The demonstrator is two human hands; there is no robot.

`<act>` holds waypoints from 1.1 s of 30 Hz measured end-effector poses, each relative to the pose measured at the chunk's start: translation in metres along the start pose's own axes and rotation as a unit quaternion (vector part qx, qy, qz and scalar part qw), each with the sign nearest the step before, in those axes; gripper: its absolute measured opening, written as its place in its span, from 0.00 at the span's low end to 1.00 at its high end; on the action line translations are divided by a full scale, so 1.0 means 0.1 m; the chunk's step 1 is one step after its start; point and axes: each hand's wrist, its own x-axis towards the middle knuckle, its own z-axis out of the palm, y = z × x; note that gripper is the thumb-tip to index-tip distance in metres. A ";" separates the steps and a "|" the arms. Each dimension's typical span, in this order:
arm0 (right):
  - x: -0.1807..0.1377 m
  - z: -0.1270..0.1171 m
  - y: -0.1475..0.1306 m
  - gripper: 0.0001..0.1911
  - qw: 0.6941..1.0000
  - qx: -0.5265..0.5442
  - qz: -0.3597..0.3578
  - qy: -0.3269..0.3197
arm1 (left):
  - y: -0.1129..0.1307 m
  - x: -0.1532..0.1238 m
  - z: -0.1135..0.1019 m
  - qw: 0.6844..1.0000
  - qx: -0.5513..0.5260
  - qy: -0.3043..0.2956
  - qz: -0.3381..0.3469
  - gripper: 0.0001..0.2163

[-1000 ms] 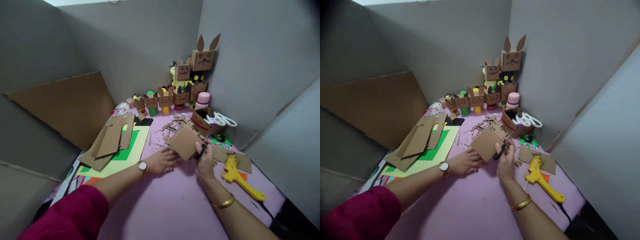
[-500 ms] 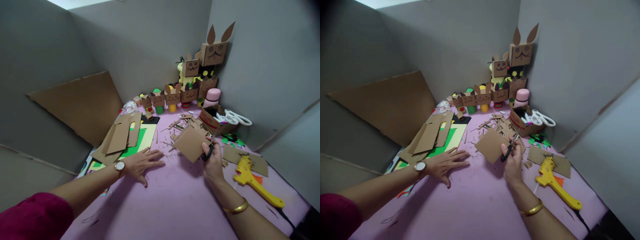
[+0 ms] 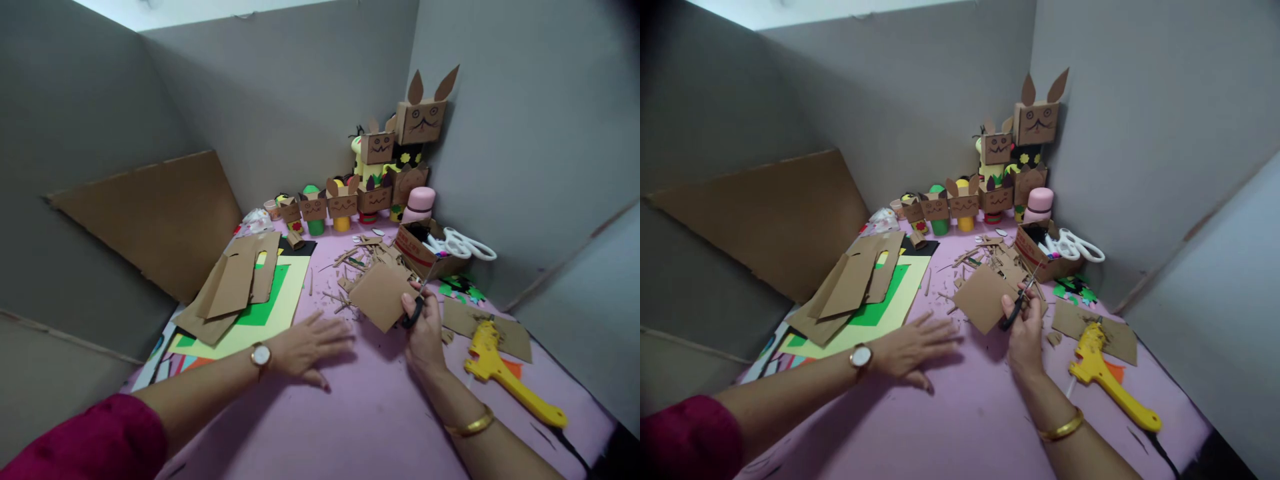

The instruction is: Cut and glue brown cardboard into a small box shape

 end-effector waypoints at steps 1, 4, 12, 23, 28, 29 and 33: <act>-0.01 0.01 0.00 0.25 1.000 0.000 0.001 -0.004 | 0.06 0.02 0.04 0.997 -0.003 -0.032 0.066 0.31; -0.01 0.01 0.01 0.26 1.000 -0.004 0.002 -0.009 | 0.04 0.18 0.05 0.997 0.015 -0.034 0.072 0.25; 0.03 -0.01 0.02 0.28 1.000 -0.007 -0.005 0.003 | -0.33 0.38 -0.10 0.953 0.072 0.111 -0.272 0.26; -0.03 -0.01 0.01 0.26 1.000 0.002 0.017 -0.004 | -0.07 0.53 0.09 0.967 0.052 0.093 -0.230 0.41; -0.03 0.00 -0.07 0.25 1.000 0.017 0.015 0.010 | -0.09 0.49 0.07 0.981 0.062 0.082 -0.164 0.47; -0.03 0.00 -0.09 0.25 1.000 0.020 0.013 0.013 | -0.11 0.48 0.07 0.979 0.064 0.089 -0.172 0.46; -0.03 0.01 -0.13 0.24 0.999 0.026 0.007 0.021 | -0.18 0.46 0.02 0.964 0.070 0.130 -0.223 0.37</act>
